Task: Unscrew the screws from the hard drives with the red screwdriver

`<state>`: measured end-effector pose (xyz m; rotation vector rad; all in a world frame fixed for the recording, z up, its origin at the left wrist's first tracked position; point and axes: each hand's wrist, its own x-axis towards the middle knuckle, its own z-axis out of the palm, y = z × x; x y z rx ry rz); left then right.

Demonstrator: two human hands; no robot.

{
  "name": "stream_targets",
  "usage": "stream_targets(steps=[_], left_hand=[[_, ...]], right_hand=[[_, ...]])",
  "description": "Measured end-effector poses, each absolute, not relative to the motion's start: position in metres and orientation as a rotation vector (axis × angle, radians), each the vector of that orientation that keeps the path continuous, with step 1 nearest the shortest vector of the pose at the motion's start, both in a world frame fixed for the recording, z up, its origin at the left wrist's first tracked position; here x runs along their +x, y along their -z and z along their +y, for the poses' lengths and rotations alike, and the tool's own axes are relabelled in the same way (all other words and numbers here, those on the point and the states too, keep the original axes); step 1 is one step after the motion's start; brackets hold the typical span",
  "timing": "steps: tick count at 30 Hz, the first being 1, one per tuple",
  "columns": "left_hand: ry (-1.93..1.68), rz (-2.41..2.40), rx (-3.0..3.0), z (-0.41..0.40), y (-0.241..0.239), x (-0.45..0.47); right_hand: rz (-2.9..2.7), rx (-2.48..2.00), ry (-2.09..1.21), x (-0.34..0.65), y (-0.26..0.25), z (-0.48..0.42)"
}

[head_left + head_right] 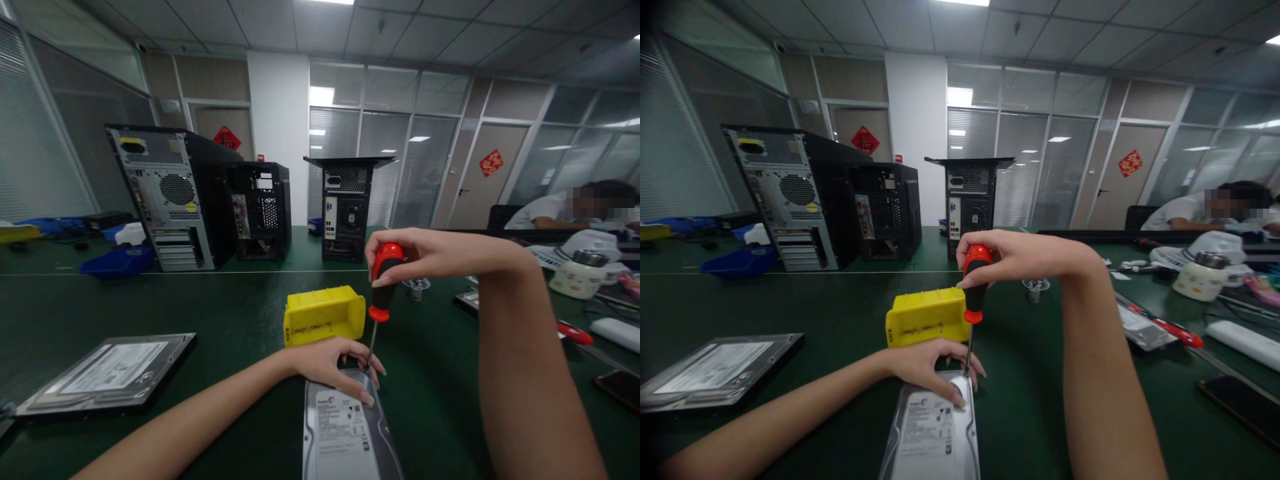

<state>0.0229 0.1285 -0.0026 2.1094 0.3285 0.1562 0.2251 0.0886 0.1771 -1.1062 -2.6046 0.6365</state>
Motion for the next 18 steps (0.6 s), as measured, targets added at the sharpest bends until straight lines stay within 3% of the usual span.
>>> stream_targets(steps=[6,18], left_hand=[[-0.159,0.308,2.118,0.13,0.001,0.023],[-0.185,0.312,2.095,0.13,0.003,0.023]], right_hand=[[-2.547,-1.213,-0.536,0.212,-0.174,0.088],[-2.519,-1.137,-0.743,0.215,-0.173,0.082]])
